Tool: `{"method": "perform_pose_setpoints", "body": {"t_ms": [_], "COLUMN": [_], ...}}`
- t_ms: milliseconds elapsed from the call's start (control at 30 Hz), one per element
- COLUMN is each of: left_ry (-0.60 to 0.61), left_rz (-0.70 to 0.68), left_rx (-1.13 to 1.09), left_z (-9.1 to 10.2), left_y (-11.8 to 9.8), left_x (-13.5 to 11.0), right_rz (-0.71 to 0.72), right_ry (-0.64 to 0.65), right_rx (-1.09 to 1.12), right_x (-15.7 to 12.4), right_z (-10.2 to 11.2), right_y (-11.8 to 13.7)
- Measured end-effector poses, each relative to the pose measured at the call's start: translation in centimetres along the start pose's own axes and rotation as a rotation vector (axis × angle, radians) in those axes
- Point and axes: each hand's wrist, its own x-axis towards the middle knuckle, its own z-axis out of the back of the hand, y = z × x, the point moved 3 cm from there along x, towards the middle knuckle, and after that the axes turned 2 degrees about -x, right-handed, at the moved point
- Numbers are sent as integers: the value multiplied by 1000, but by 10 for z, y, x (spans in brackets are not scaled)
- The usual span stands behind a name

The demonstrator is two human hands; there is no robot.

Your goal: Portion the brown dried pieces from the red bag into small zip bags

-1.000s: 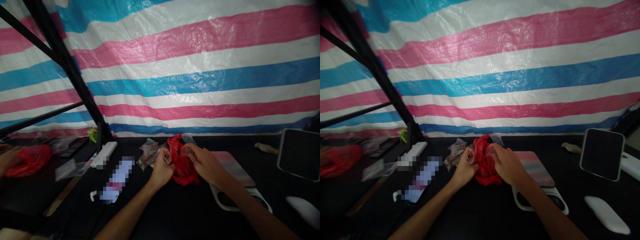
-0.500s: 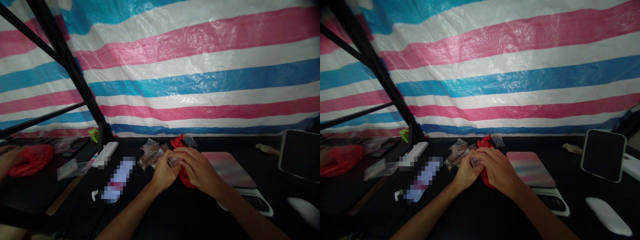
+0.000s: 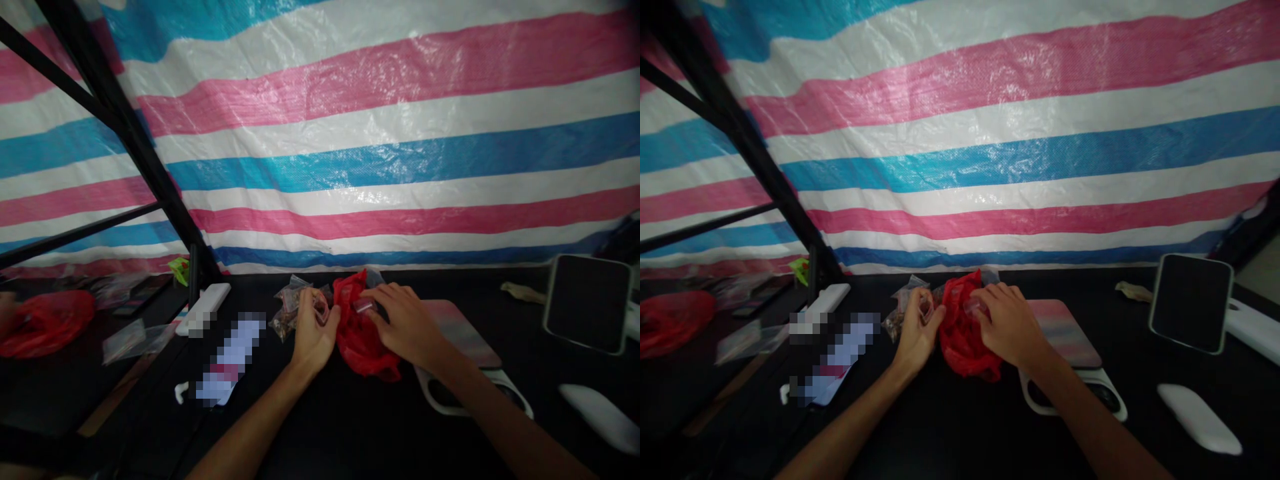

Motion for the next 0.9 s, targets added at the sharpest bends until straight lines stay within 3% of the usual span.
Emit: {"method": "perform_pose_setpoints", "body": {"t_ms": [100,233,333,533,600,700,800,900], "left_ry": [-95,-95,-4,270,296,196,51,136], "left_rz": [-87,-136,-161,-217,-270,-297,-239,-202], "left_rx": [-13,-227,-318,-186,-141,-43,159,312], "left_z": [9,15,10,-3,-3,0,2,-3], "left_y": [-6,-14,-23,-36,-35,-25,-10,0], "left_x": [4,10,8,-12,-14,-8,1,4], "right_rz": [97,135,104,-24,-27,-26,-32,-36], "right_ry": [98,-3,-39,17,35,29,17,54], "right_rx": [80,253,427,644,721,712,508,288], "right_x": [-2,-2,-4,-10,-7,-1,-1,-9], "right_z": [-5,6,9,-5,-6,2,23,46], "right_y": [6,17,30,47,44,29,6,-26]}}
